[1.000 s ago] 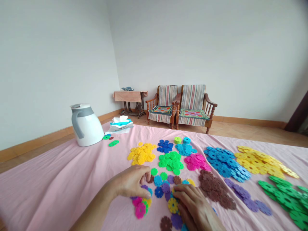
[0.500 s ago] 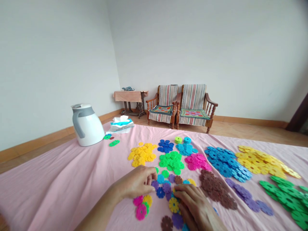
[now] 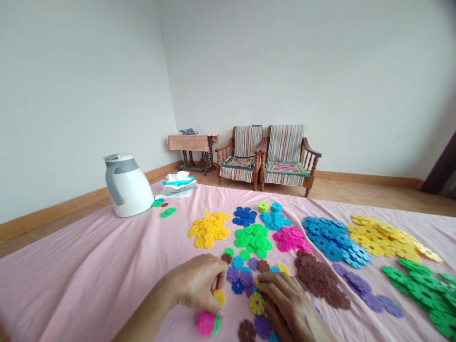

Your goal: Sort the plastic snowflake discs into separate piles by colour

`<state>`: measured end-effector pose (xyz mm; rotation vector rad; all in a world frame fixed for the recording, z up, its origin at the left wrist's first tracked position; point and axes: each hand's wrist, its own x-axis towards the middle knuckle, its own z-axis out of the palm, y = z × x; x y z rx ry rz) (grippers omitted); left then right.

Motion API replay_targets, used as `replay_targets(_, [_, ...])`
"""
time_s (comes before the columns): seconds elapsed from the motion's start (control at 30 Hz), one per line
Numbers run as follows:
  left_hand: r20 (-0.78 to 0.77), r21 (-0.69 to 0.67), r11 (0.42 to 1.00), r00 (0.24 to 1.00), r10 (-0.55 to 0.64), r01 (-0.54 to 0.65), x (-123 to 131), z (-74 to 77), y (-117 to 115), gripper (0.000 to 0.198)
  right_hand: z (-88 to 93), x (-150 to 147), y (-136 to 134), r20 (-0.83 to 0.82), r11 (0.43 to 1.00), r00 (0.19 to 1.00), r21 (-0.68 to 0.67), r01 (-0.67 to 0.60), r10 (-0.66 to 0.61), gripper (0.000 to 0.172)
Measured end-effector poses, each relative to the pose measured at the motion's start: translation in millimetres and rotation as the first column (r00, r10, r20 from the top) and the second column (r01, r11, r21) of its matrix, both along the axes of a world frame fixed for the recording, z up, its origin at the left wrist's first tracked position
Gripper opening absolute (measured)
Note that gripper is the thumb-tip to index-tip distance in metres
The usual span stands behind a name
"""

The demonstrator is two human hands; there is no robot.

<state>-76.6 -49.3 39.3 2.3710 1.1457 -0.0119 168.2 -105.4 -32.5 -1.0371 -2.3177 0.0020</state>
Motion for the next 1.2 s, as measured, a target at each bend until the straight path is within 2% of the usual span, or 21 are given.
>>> replay_targets(0.17, [0.048,-0.006,0.998,0.997,-0.063,0.064,3,-0.6,-3,0.021,-0.2,0,0,-0.006,1.0,1.0,0.017,0.005,-0.005,0.026])
replay_targets(0.27, [0.127,-0.093,0.994,0.991,-0.05,0.062,0,0.5,0,0.011,1.2,-1,1,-0.004,1.0,1.0,0.016,0.01,-0.01,0.024])
replay_targets(0.37, [0.228,-0.128,0.992,0.973,0.037,-0.008,-3,0.1,8,0.005,2.8,-1,1,0.005,1.0,1.0,0.015,0.016,-0.016,0.025])
replay_targets(0.43, [0.291,-0.036,0.989,0.945,0.149,-0.145,-6,-2.7,15,0.004,3.3,-1,1,-0.001,1.0,1.0,0.021,0.014,-0.014,0.025])
replay_targets(0.5, [0.345,0.102,0.936,0.894,0.284,-0.337,-10,-7.3,24,0.006,3.2,-1,0,-0.006,1.0,1.0,0.024,0.016,-0.015,0.025])
replay_targets(0.6, [0.457,0.238,0.782,0.777,0.433,-0.576,-19,-14.2,38,0.005,3.0,-1,-1,0.005,1.0,1.0,0.012,0.023,-0.023,0.024])
replay_targets(0.63, [0.509,0.255,0.729,0.729,0.458,-0.636,-22,-15.6,42,0.002,3.0,-1,-1,0.01,1.0,1.0,0.005,0.023,-0.023,0.025])
replay_targets(0.7, [0.607,0.272,0.635,0.641,0.47,-0.723,-29,-16.7,47,0.009,3.2,-2,-1,0.014,1.0,1.0,-0.002,0.019,-0.019,0.026])
replay_targets(0.77, [0.661,0.294,0.587,0.604,0.446,-0.755,-32,-15.8,49,0.019,3.4,-2,0,0.014,1.0,1.0,0.001,0.016,-0.016,0.026])
replay_targets(0.83, [0.664,0.319,0.599,0.624,0.412,-0.735,-30,-14.0,47,0.02,3.5,-1,0,0.012,1.0,1.0,0.007,0.015,-0.015,0.025])
replay_targets(0.97, [0.619,0.296,0.734,0.708,0.34,-0.611,-12,-12.4,36,0.011,3.2,-1,0,-0.003,1.0,1.0,0.025,0.018,-0.018,0.024])
replay_targets(1.1, [0.577,0.241,0.873,0.786,0.222,-0.424,13,-14.6,20,0.009,2.4,-1,0,-0.018,1.0,1.0,0.018,0.014,-0.014,0.024])
replay_targets(1.2, [0.524,0.251,0.936,0.848,0.082,-0.246,27,-15.3,7,0.008,1.5,-2,-1,-0.029,1.0,1.0,-0.001,0.009,-0.009,0.026])
